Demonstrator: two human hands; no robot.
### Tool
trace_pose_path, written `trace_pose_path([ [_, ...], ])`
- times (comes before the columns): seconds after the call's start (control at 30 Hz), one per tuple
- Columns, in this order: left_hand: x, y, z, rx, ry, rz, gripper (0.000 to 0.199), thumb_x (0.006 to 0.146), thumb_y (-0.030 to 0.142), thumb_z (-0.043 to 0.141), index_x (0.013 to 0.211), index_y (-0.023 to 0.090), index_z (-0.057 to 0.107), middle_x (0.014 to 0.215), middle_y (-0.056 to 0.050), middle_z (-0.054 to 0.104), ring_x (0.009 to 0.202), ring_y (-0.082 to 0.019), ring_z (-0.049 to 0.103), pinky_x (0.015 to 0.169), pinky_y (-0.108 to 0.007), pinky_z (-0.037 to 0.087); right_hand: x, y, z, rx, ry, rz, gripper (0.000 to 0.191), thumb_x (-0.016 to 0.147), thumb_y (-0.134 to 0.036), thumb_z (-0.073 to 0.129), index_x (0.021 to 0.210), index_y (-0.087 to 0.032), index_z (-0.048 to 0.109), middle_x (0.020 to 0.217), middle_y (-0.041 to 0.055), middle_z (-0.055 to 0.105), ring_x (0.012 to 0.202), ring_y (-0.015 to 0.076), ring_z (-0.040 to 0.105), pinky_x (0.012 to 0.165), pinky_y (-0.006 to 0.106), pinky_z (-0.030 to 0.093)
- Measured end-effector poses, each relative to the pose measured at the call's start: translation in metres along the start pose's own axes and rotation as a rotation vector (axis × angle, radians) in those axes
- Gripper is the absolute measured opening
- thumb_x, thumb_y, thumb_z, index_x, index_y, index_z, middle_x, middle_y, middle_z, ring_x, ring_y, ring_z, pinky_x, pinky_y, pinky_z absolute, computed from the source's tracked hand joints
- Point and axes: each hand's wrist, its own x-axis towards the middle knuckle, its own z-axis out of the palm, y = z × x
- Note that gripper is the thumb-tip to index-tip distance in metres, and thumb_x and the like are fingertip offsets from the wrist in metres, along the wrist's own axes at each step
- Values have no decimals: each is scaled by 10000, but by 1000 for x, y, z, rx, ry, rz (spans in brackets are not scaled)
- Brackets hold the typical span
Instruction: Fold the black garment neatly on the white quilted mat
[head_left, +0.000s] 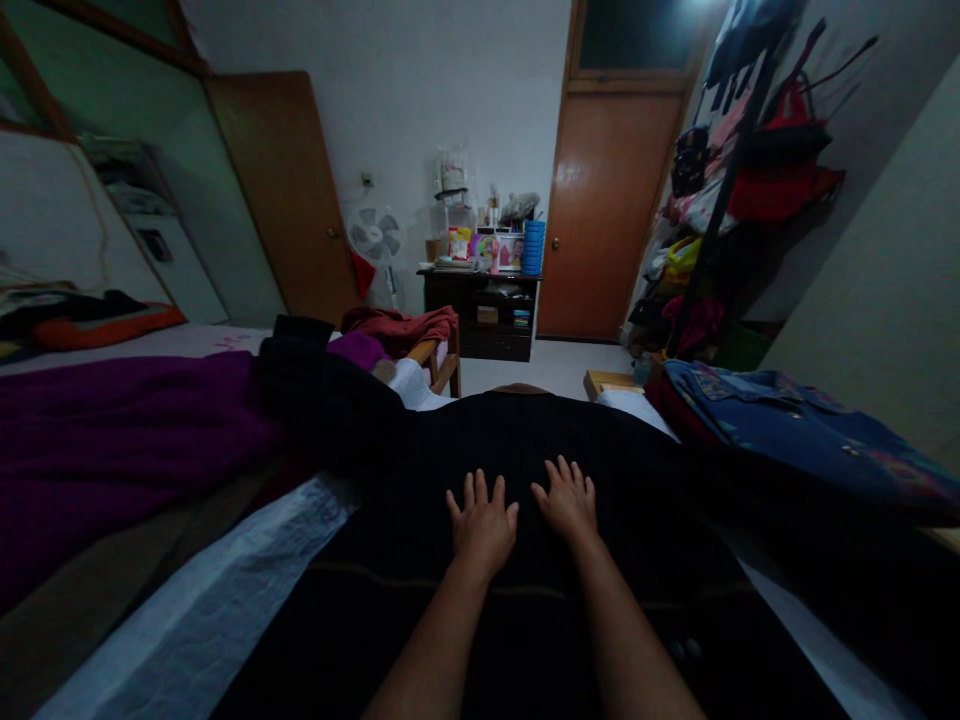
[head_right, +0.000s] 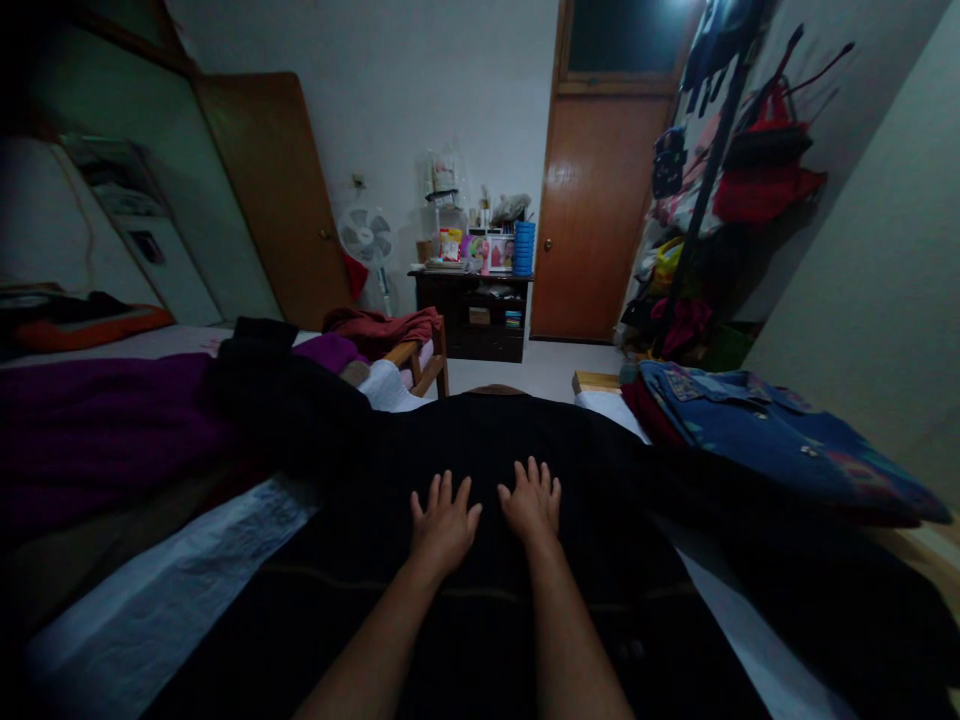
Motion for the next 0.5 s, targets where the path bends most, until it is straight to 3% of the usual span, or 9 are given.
trace_pose_path([
  [0.1, 1, -2, 3, -18, -7, 6, 616, 884, 572, 358, 1416, 263, 390, 1507, -157, 305, 1396, -381, 191, 1062, -649, 122, 7, -3, -11, -16, -61, 33, 661, 863, -516, 398, 1455, -237, 309, 1555, 54, 199, 1419, 283, 137, 1110, 503, 141],
  [0.23, 2, 1, 4, -28, -20, -20, 701, 836, 628, 409, 1423, 246, 382, 1521, -168, 266, 1394, -424, 154, 1056, -663, 105, 27, -17, -33, -27, -172, 34, 626, 835, -485, 461, 1390, -198, 424, 1498, 123, 324, 1356, 324, 300, 1029, 514, 301],
  [0.3, 2, 2, 5, -31, -20, -9, 684, 842, 607, 416, 1422, 244, 386, 1524, -155, 265, 1398, -417, 147, 1066, -652, 111, 37, -29, -36, -25, -106, -43, 609, 885, -481, 372, 1411, -174, 386, 1524, 115, 272, 1394, 282, 225, 1077, 489, 236],
  [0.4, 3, 2, 7, -54, -29, 99, 610, 888, 522, 375, 1427, 238, 376, 1522, -106, 292, 1414, -339, 161, 1103, -595, 130, 49, -42, -27, -41, 4, -293, 638, 921, -499, 285, 1468, -172, 263, 1564, 64, 156, 1431, 220, 89, 1130, 446, 102],
  [0.5, 3, 2, 8, -70, -28, 150, 584, 911, 478, 328, 1434, 221, 366, 1519, -82, 306, 1415, -302, 181, 1123, -562, 133, 64, -36, -16, -88, -27, -407, 635, 926, -535, 253, 1476, -217, 246, 1570, 29, 131, 1434, 225, 70, 1129, 465, 64],
])
